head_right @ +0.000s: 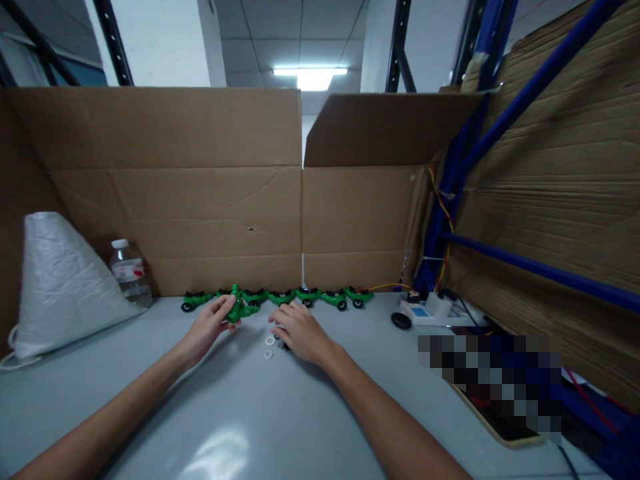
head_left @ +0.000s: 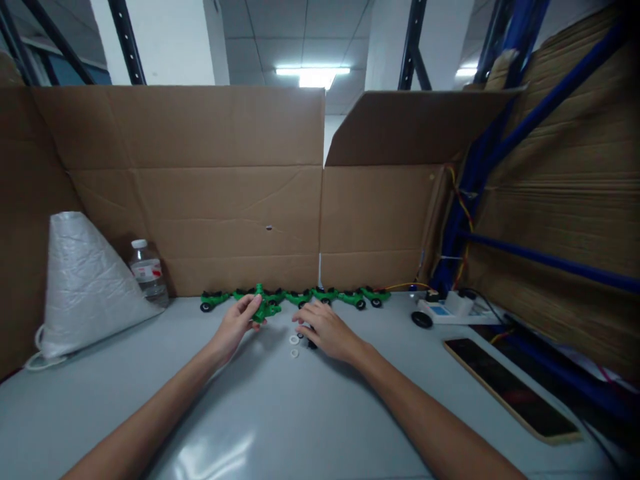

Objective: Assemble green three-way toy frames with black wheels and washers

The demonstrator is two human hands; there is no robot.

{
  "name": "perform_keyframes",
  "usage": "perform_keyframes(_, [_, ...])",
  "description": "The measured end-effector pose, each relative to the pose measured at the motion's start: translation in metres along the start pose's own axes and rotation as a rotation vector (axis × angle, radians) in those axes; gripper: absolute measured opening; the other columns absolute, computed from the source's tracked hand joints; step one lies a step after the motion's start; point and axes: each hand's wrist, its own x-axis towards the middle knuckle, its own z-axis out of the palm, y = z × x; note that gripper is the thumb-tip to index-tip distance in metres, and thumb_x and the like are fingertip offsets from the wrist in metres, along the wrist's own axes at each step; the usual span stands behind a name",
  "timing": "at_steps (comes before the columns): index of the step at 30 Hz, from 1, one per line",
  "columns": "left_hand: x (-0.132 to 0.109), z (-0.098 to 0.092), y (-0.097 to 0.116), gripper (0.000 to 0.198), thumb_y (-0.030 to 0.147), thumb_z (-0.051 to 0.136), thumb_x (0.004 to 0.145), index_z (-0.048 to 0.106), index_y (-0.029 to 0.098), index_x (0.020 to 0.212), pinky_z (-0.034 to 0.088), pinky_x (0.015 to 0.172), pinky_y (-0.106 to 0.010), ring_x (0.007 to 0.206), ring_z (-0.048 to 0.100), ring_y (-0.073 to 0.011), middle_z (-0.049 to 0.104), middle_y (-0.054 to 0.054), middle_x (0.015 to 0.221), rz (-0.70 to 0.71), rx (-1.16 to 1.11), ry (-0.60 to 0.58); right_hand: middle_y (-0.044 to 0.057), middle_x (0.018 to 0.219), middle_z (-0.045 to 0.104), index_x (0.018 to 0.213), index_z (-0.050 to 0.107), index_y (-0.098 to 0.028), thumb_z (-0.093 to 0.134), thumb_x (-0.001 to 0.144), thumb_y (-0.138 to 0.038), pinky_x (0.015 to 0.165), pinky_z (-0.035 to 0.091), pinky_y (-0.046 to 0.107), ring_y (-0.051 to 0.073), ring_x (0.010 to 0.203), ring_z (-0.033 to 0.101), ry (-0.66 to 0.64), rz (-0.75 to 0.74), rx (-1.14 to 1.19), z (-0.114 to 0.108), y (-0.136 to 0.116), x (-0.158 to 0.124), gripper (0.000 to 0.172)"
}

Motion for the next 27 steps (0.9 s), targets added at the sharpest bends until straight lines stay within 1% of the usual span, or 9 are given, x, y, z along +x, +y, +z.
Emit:
perform_keyframes(2, [0.000, 0.000, 0.000, 0.052, 0.067, 0.077, 0.080, 0.064, 0.017, 0.089, 0.047, 0.057, -0.023, 0.068, 0.062, -0.0148, 0.061, 0.000, 0.079, 0.001, 0.020, 0.018, 0.006, 0.109, 0.068, 0.112, 0.068, -0.024, 0.059, 0.106, -0.034, 0.096, 0.041, 0.041, 0.026, 0.108, 0.057, -0.013, -0.002, -0.006, -0.001, -0.002, -0.001, 0.015])
perform_keyframes(5, [0.002, -0.001, -0.001, 0.052, 0.068, 0.075, 0.081, 0.064, 0.018, 0.089, 0.047, 0.057, -0.023, 0.070, 0.061, -0.0158, 0.058, 0.001, 0.078, 0.013, 0.045, 0.003, 0.006, 0.110, 0.069, 0.114, 0.068, -0.024, 0.059, 0.106, -0.033, 0.098, 0.042, 0.040, 0.025, 0.109, 0.057, -0.002, 0.002, -0.008, -0.004, -0.006, -0.002, 0.015])
perform_keyframes(7, [0.002, -0.001, -0.001, 0.052, 0.068, 0.075, 0.081, 0.065, 0.018, 0.091, 0.047, 0.058, -0.023, 0.072, 0.062, -0.0167, 0.059, 0.000, 0.081, 0.018, 0.074, -0.003, 0.006, 0.112, 0.069, 0.117, 0.068, -0.024, 0.060, 0.106, -0.033, 0.097, 0.042, 0.039, 0.025, 0.109, 0.057, 0.017, 0.001, -0.016, -0.006, -0.007, -0.003, 0.016])
perform_keyframes(10, [0.002, -0.002, -0.001, 0.051, 0.069, 0.073, 0.082, 0.068, 0.019, 0.093, 0.049, 0.060, -0.023, 0.078, 0.064, -0.0182, 0.060, 0.000, 0.085, 0.021, 0.103, 0.037, 0.006, 0.114, 0.069, 0.117, 0.068, -0.025, 0.061, 0.105, -0.033, 0.098, 0.042, 0.038, 0.024, 0.111, 0.057, 0.001, -0.018, -0.050, -0.008, -0.007, -0.003, 0.016])
perform_keyframes(12, [0.002, -0.003, -0.001, 0.052, 0.069, 0.075, 0.081, 0.069, 0.020, 0.096, 0.049, 0.060, -0.023, 0.077, 0.064, -0.0183, 0.061, 0.000, 0.087, 0.013, 0.105, 0.046, 0.006, 0.115, 0.069, 0.118, 0.068, -0.025, 0.060, 0.106, -0.034, 0.099, 0.042, 0.038, 0.024, 0.112, 0.056, -0.009, -0.015, -0.066, -0.009, -0.007, -0.003, 0.017])
perform_keyframes(15, [0.004, -0.004, -0.005, 0.052, 0.069, 0.077, 0.078, 0.069, 0.020, 0.093, 0.051, 0.062, -0.025, 0.076, 0.065, -0.0191, 0.060, 0.000, 0.083, 0.005, 0.093, 0.042, 0.005, 0.117, 0.069, 0.119, 0.067, -0.025, 0.059, 0.107, -0.033, 0.099, 0.041, 0.037, 0.024, 0.112, 0.056, -0.024, -0.009, -0.076, -0.010, -0.007, -0.003, 0.017])
perform_keyframes(18, [0.008, -0.005, -0.011, 0.052, 0.069, 0.078, 0.076, 0.068, 0.020, 0.091, 0.051, 0.060, -0.025, 0.075, 0.067, -0.0205, 0.061, 0.000, 0.082, -0.003, 0.077, 0.036, 0.004, 0.118, 0.068, 0.120, 0.066, -0.026, 0.058, 0.107, -0.035, 0.099, 0.040, 0.038, 0.024, 0.113, 0.054, -0.043, 0.006, -0.085, -0.011, -0.009, -0.003, 0.018])
perform_keyframes(22, [0.012, -0.005, -0.017, 0.054, 0.071, 0.079, 0.073, 0.066, 0.019, 0.082, 0.051, 0.057, -0.025, 0.065, 0.062, -0.0176, 0.058, 0.001, 0.076, 0.007, 0.060, 0.046, 0.005, 0.118, 0.068, 0.121, 0.064, -0.027, 0.054, 0.108, -0.039, 0.099, 0.041, 0.040, 0.025, 0.113, 0.053, -0.101, 0.025, -0.089, -0.013, -0.013, -0.003, 0.020])
perform_keyframes(27, [0.011, -0.005, -0.015, 0.052, 0.068, 0.080, 0.074, 0.069, 0.019, 0.084, 0.052, 0.057, -0.026, 0.066, 0.060, -0.0181, 0.061, -0.002, 0.077, 0.040, 0.040, 0.074, 0.007, 0.120, 0.066, 0.123, 0.064, -0.028, 0.052, 0.109, -0.038, 0.097, 0.041, 0.042, 0.027, 0.114, 0.053, -0.140, 0.030, -0.114, -0.014, -0.013, -0.003, 0.021])
